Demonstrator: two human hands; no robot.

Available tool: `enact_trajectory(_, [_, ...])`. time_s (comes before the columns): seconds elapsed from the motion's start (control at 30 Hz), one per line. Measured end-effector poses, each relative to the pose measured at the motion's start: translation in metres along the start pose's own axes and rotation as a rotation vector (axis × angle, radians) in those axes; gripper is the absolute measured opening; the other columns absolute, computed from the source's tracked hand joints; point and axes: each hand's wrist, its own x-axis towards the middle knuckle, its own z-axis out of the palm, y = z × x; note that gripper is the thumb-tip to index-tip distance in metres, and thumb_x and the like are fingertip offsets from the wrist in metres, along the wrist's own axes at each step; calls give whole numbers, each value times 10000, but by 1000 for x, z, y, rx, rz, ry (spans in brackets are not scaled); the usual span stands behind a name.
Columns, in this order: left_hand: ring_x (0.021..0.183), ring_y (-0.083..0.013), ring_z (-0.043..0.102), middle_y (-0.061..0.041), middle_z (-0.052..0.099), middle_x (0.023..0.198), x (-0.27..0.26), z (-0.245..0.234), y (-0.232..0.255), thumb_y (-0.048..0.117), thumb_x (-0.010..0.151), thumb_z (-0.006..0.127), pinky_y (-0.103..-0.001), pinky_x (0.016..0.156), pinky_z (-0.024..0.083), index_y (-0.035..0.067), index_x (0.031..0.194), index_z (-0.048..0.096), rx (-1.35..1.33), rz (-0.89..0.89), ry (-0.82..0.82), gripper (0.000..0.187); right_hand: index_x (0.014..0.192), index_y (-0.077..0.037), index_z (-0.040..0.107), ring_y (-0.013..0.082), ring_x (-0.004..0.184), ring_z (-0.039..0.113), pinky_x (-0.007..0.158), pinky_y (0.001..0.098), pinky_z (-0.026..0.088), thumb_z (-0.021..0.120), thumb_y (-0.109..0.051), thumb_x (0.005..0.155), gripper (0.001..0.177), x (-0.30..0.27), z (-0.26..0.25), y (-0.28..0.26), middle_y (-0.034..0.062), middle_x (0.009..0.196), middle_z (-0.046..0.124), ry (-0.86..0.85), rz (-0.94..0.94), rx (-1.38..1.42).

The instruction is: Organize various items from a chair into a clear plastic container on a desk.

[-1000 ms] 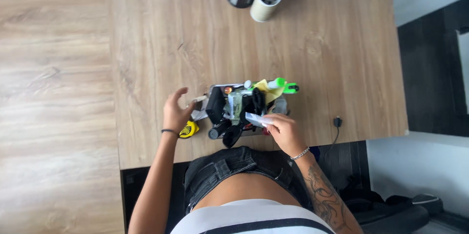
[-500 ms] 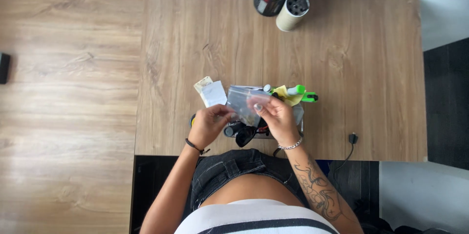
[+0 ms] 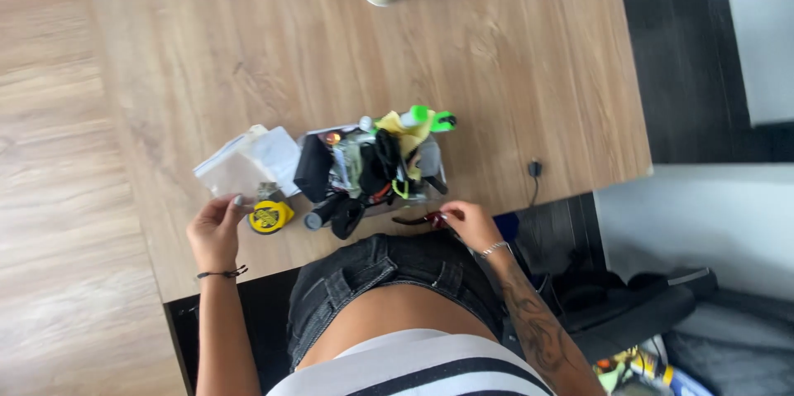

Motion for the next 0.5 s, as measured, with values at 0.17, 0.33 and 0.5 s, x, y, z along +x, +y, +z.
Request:
enact_trajectory(0.17, [871,-165,714,-122,722,1054,15,-10,-61,60,1033,660,-292,811,643,-82,1306,586,-90,-156,97,317,1256,-114,652,249,987,669,874,337,556,831,-89,783,506,-4,13,-8,106,1162,599,-42,-74,-74])
enact_trajectory(0.33, [800,-158,716,-130,672,1194,16,-8,-20,136,955,710,-294,686,611,-19,1510,303,98,-184,143,705,1297,-117,599,328,1212,577,1028,401,507,871,-10,682,681,-3,16,-8,124,1358,422,-81,-274,-159])
enact_trajectory(0.5, [736,-198,698,-186,526,1424,3,-6,11,164,955,798,-315,617,565,-81,1528,351,659,81,133,767,1208,-122,670,257,1109,673,946,344,581,775,34,771,475,2,30,14,107,1352,465,-31,-404,-143])
